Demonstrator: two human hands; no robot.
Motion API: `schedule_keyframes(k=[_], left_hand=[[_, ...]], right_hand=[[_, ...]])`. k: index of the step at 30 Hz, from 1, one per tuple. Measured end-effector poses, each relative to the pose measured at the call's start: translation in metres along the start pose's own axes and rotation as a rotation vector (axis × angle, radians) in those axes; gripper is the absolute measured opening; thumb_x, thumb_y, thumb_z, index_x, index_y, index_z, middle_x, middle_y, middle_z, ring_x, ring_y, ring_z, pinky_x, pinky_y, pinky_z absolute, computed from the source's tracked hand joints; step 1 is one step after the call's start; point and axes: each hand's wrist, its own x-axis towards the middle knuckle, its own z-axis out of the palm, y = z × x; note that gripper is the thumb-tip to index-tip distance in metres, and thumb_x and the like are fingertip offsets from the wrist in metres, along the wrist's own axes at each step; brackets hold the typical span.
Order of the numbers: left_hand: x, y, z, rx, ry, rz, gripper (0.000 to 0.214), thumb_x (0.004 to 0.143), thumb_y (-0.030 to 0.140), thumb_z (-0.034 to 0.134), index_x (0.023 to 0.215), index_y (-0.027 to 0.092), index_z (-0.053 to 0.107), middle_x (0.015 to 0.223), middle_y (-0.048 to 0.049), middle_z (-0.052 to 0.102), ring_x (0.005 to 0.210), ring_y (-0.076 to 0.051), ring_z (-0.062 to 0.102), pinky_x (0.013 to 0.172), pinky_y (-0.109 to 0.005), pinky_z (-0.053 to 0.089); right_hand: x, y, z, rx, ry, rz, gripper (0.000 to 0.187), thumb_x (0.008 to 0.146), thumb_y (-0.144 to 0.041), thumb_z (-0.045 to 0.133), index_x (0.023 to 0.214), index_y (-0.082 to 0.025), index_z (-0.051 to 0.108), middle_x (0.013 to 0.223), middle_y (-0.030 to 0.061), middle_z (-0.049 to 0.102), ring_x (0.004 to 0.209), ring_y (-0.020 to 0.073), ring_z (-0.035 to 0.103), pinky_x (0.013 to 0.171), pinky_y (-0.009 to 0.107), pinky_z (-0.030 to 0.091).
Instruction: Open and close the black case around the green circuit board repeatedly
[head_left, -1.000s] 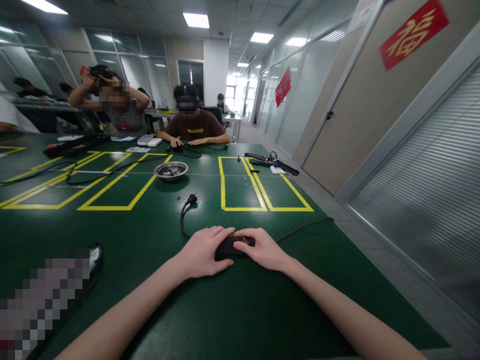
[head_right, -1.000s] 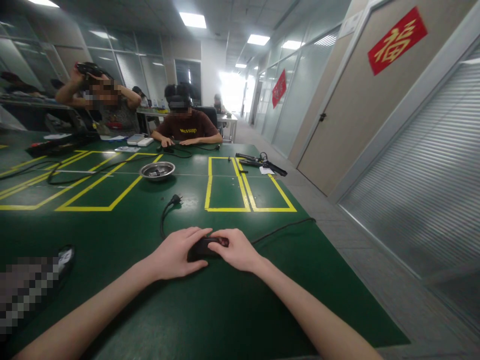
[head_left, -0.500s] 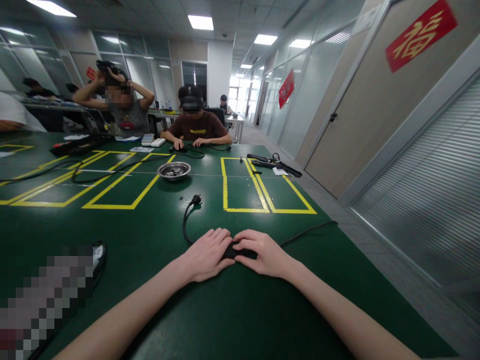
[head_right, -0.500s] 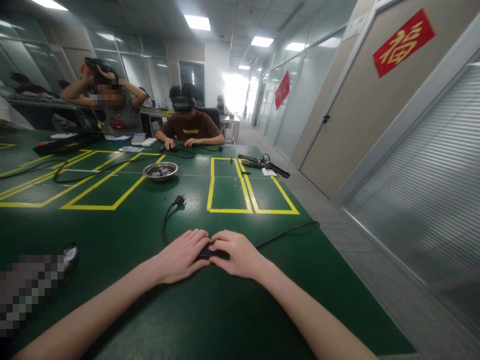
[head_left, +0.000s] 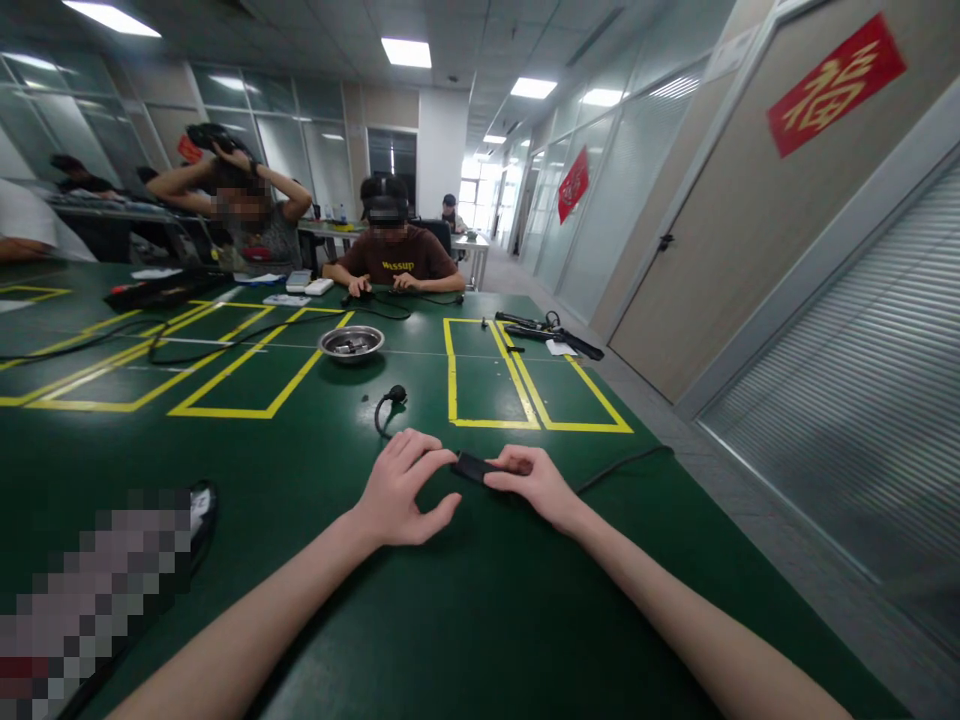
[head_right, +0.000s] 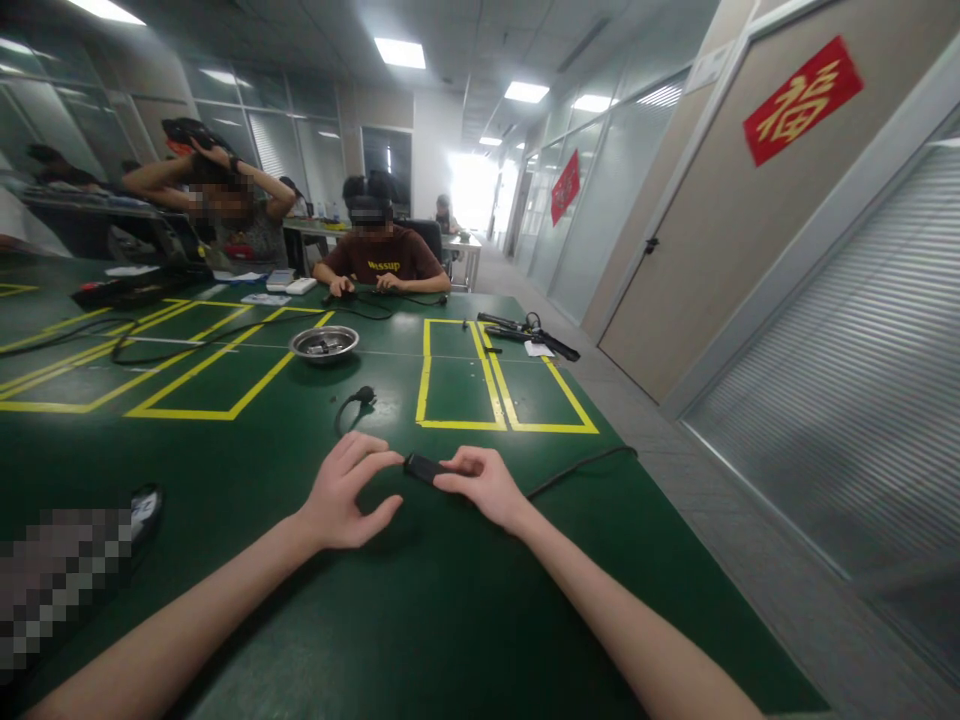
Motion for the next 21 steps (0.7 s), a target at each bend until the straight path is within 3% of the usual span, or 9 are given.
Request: schedule_keyframes(k=[2,7,11,13,16,18,21], left_hand=[[0.0,-0.001,0.0,-0.026,-0.02,-0.006,0.015,0.089,0.03,0.056,0.087,0.017,0.063,0.076,-0.0047,0.061,0.073,-0.019,0.055,0.069,-0.032,0.045],[-0.004,-0.009,0.01,-0.112,-0.416,-0.15,0.028,0.089,0.03,0.061,0.065,0.018,0.056,0.058,0.0025,0.056,0.055,-0.011,0.051,0.056,-0.024,0.035],[-0.005,-0.013,0.015,-0.105,-0.503,-0.272,0.031,0.09,0.033,0.062,0.064,0.017,0.058,0.057,0.0032,0.058,0.053,-0.011,0.052,0.057,-0.023,0.034],[-0.006,-0.013,0.016,-0.115,-0.514,-0.291,0.033,0.091,0.034,0.061,0.063,0.017,0.058,0.057,0.0031,0.059,0.053,-0.01,0.053,0.059,-0.022,0.035],[-0.005,-0.011,0.016,-0.125,-0.526,-0.297,0.033,0.091,0.034,0.061,0.062,0.017,0.057,0.057,0.0031,0.059,0.053,-0.01,0.054,0.059,-0.023,0.036],[-0.005,-0.01,0.015,-0.121,-0.536,-0.305,0.034,0.092,0.034,0.06,0.063,0.017,0.058,0.057,0.003,0.059,0.053,-0.011,0.054,0.059,-0.023,0.036],[-0.005,-0.009,0.015,-0.121,-0.559,-0.334,0.034,0.093,0.036,0.059,0.064,0.018,0.058,0.057,0.0031,0.06,0.054,-0.011,0.055,0.06,-0.023,0.037]], right_hand=[[0.006,-0.005,-0.011,0.237,0.066,0.123,0.035,0.063,-0.044,0.087,0.068,-0.019,0.063,0.072,0.0029,0.074,0.065,0.0187,0.067,0.062,0.029,0.052],[0.022,-0.013,-0.058,0.546,0.342,0.161,0.026,0.068,-0.037,0.082,0.083,-0.019,0.071,0.08,0.0074,0.077,0.07,0.0193,0.07,0.061,0.027,0.059],[0.039,-0.009,-0.099,0.507,0.555,-0.01,0.025,0.069,-0.04,0.08,0.08,-0.021,0.068,0.078,0.0053,0.076,0.067,0.019,0.068,0.059,0.028,0.06],[0.046,-0.005,-0.115,0.368,0.729,-0.197,0.029,0.064,-0.042,0.082,0.072,-0.022,0.063,0.074,0.0026,0.074,0.066,0.0183,0.067,0.06,0.028,0.057],[0.055,0.004,-0.129,-0.049,0.923,-0.381,0.032,0.062,-0.046,0.08,0.07,-0.02,0.063,0.074,0.0029,0.073,0.068,0.02,0.066,0.066,0.031,0.055],[0.057,0.014,-0.134,-0.383,0.928,-0.371,0.03,0.067,-0.046,0.075,0.076,-0.019,0.067,0.08,0.0066,0.075,0.072,0.0229,0.067,0.072,0.034,0.053],[0.059,0.03,-0.139,-0.808,0.861,-0.22,0.025,0.076,-0.041,0.069,0.084,-0.018,0.071,0.089,0.0118,0.076,0.082,0.0277,0.069,0.078,0.036,0.051]])
